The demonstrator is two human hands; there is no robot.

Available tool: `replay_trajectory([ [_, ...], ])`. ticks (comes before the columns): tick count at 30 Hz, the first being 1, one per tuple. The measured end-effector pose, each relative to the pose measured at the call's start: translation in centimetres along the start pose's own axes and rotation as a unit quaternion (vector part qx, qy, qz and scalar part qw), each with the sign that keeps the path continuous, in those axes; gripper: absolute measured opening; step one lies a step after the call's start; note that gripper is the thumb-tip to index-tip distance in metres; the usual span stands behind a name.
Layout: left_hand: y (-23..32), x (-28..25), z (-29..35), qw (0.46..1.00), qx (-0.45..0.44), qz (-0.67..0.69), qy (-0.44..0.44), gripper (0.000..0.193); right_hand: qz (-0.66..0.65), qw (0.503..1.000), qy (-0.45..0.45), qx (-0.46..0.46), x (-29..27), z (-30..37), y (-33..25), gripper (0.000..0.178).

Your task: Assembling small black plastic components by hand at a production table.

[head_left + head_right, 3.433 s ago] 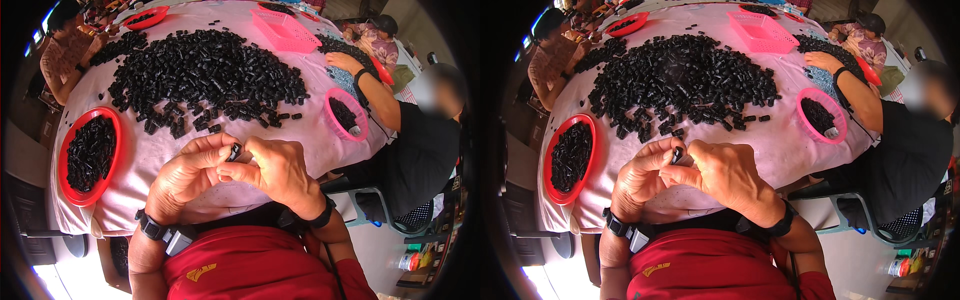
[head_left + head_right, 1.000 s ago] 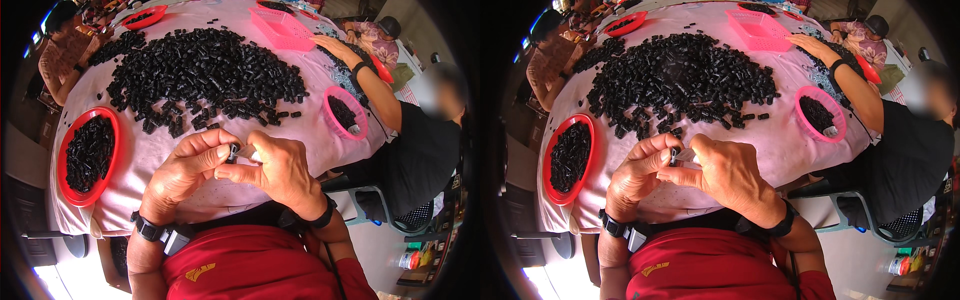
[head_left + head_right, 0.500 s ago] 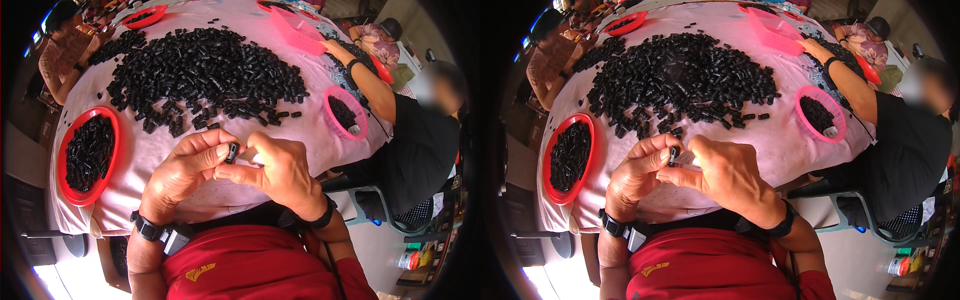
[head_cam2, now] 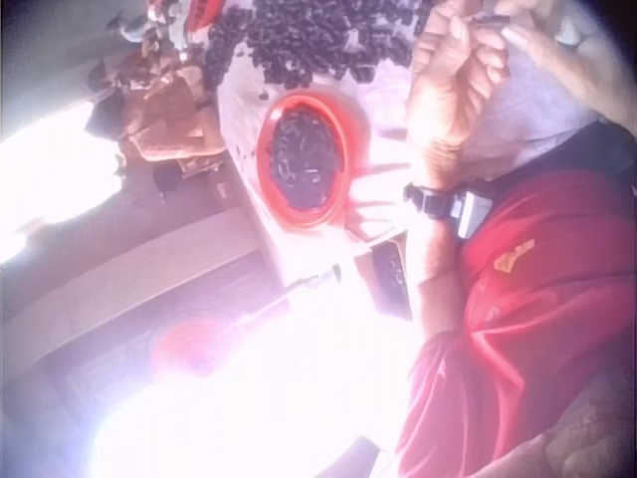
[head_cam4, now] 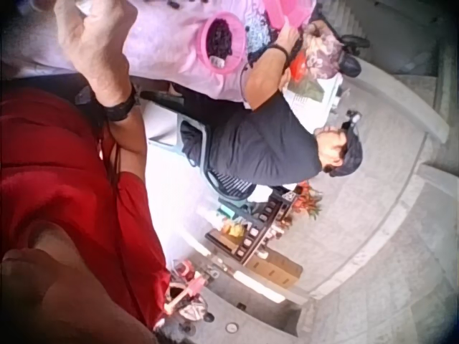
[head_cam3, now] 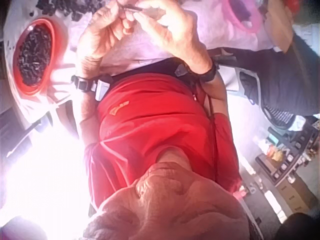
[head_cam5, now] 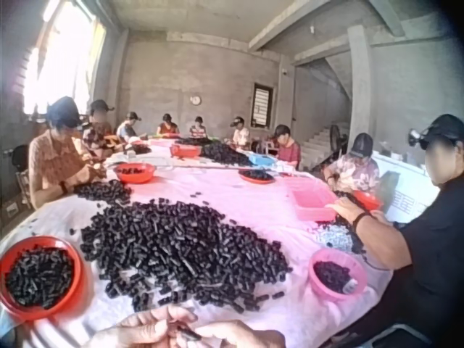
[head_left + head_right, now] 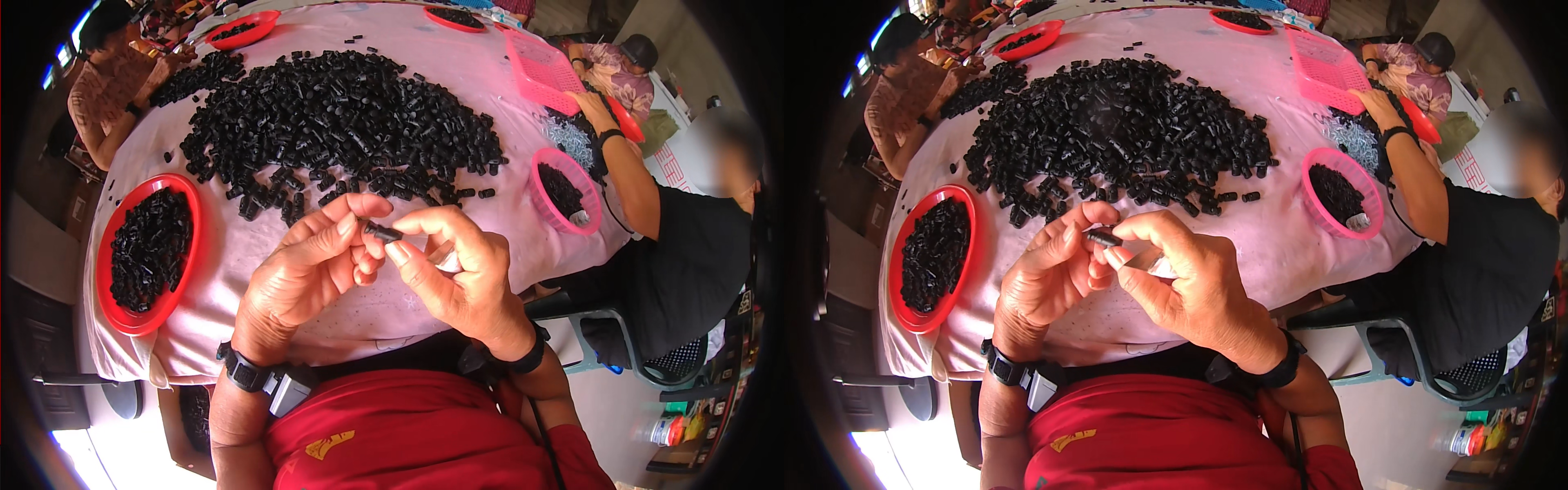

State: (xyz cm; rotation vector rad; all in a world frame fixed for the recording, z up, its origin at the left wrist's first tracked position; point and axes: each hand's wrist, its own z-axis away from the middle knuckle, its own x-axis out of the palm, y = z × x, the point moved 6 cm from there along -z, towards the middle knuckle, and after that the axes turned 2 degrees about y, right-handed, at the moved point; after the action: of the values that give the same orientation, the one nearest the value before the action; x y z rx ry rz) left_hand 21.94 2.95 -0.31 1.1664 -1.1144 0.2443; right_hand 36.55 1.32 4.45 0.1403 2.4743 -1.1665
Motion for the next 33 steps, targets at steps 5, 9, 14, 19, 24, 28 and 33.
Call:
replay_trajectory([
  [5,0.0,-0.1,0.0,0.998,0.015,-0.069,-0.003,0.031,-0.002,0.998,0.06,-0.037,0.1,0.0,-0.4,0.019],
  [9,0.0,0.0,0.0,0.994,0.042,-0.095,0.016,0.027,0.012,0.996,0.051,-0.065,0.4,0.1,-0.5,0.027],
  [14,0.0,0.1,-0.1,0.995,0.032,-0.098,-0.006,0.025,0.081,0.994,0.021,-0.074,0.4,0.0,-0.8,0.023],
  [19,0.1,0.6,0.0,0.992,0.049,-0.116,0.018,0.028,0.161,0.984,0.015,-0.07,0.2,-0.2,-1.0,0.031],
  [24,-0.3,0.5,0.2,0.992,0.022,-0.124,0.025,0.028,0.187,0.982,-0.013,-0.014,0.4,-0.4,-0.3,0.044],
  [28,-0.3,0.9,0.3,0.995,0.004,-0.1,-0.008,0.028,0.206,0.978,-0.024,0.012,0.3,-0.4,-0.2,0.051],
  [33,-0.7,0.3,0.0,0.992,0.024,-0.122,0.018,0.028,0.216,0.976,-0.018,0.003,0.5,-0.3,0.0,0.052],
])
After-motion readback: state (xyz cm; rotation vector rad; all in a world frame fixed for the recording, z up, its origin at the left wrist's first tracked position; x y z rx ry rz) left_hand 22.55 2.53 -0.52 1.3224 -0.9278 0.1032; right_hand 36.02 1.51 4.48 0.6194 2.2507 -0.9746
